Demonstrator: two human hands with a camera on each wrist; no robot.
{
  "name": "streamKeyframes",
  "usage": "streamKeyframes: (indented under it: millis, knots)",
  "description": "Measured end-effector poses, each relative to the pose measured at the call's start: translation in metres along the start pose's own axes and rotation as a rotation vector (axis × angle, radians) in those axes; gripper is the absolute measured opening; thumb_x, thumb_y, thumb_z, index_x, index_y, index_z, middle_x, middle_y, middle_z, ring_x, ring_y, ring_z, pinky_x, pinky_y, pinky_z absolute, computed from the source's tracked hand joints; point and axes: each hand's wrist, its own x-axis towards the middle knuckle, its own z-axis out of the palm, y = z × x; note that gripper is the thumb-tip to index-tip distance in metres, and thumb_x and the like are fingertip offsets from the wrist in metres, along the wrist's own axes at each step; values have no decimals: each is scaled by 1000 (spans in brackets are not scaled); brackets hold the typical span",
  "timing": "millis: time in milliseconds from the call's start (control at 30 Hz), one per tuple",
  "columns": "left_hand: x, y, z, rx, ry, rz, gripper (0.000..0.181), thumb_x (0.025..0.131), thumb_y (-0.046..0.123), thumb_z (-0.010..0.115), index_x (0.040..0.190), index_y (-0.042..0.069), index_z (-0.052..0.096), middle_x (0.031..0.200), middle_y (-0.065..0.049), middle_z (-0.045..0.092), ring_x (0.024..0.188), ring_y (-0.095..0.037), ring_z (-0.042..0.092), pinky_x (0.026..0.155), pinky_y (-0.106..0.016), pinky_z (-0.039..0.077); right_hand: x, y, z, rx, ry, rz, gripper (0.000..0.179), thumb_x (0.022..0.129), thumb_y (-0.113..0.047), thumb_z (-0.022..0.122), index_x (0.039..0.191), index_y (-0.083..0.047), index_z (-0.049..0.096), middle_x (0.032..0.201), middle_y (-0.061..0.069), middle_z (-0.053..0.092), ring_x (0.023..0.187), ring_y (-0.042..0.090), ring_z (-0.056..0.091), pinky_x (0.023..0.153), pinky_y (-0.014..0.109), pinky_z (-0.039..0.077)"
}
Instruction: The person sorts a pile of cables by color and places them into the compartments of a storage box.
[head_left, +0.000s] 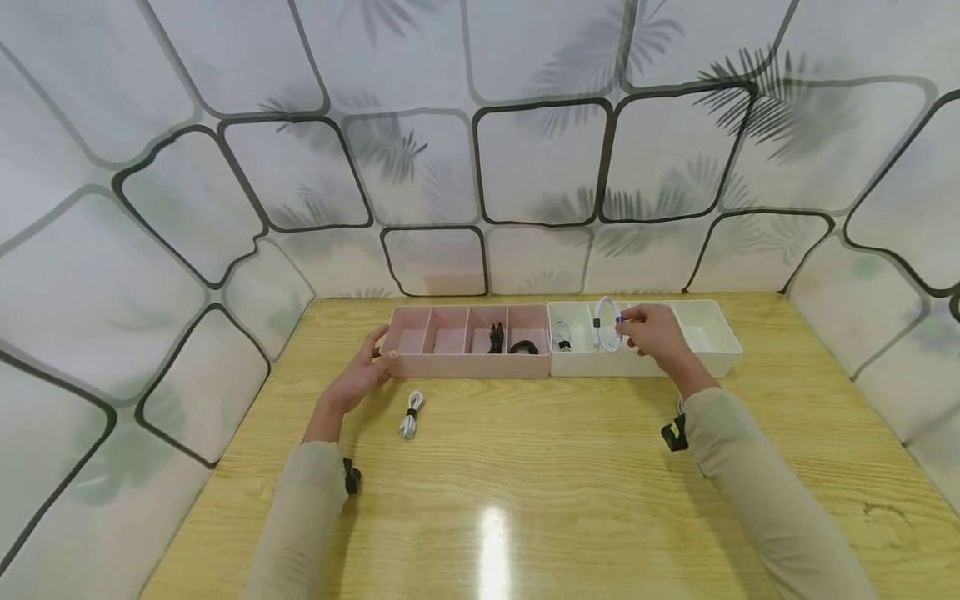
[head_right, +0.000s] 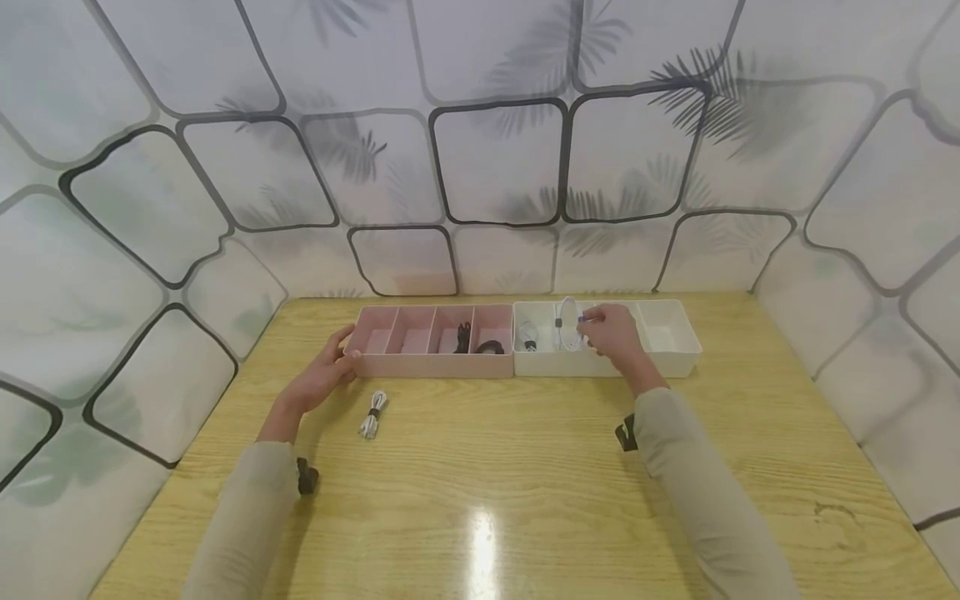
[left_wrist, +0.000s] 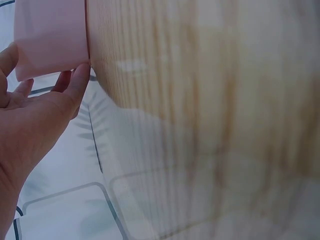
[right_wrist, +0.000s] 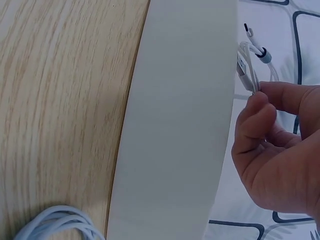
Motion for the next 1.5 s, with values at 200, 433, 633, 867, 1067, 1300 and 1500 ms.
streamKeyframes:
  millis: [200, 433, 633, 867, 1067, 1300, 1500]
  knots:
    - [2, 1, 0, 16, 0, 8, 65, 109, 19, 39, 160, 14, -1, 155, -37, 11, 141, -48, 24, 112, -60, 27, 3, 1, -1, -24, 22, 9, 38, 98, -14, 57, 128, 11, 58, 105, 17, 63, 69, 15, 53, 55, 28, 43]
    - [3, -1, 0, 44, 7, 8, 66, 108, 23, 41, 160, 14, 1, 152, -36, 18, 137, -47, 30, 110, -59, 30, 5, 3, 0, -21, 26, 19, 38, 97, -12, 58, 126, 12, 59, 101, 17, 64, 63, 11, 52, 54, 27, 44]
    - [3, 0, 1, 33, 3, 8, 65, 109, 20, 40, 160, 15, 0, 152, -36, 17, 138, -48, 29, 111, -60, 29, 7, 6, -1, -31, 16, 19, 40, 98, -13, 58, 129, 12, 56, 115, 25, 62, 67, 12, 51, 58, 28, 46]
    - [6, -1, 2, 3, 2, 4, 65, 109, 15, 40, 160, 14, -1, 155, -35, 13, 141, -46, 24, 113, -59, 27, 9, 9, -5, -22, 31, 21, 39, 97, -12, 59, 126, 14, 58, 106, 20, 63, 64, 10, 50, 56, 27, 45]
    - [5, -2, 0, -1, 6, -1, 65, 109, 17, 40, 160, 16, 0, 154, -34, 14, 139, -46, 26, 112, -59, 27, 12, 12, -7, -29, 27, 31, 37, 98, -12, 57, 125, 12, 60, 98, 15, 63, 59, 9, 47, 54, 27, 42]
    - [3, -1, -1, 3, 10, 3, 66, 109, 20, 40, 160, 17, -1, 155, -35, 13, 139, -47, 26, 112, -60, 27, 11, 9, -8, -37, 26, 37, 36, 99, -12, 55, 124, 12, 61, 100, 17, 62, 61, 10, 47, 54, 28, 42]
    - [3, -2, -2, 37, 11, 17, 67, 108, 21, 42, 160, 14, 0, 153, -36, 16, 138, -46, 28, 109, -59, 30, 13, 11, -8, -18, 21, 41, 35, 98, -10, 56, 124, 13, 61, 88, 10, 61, 58, 10, 45, 53, 28, 41]
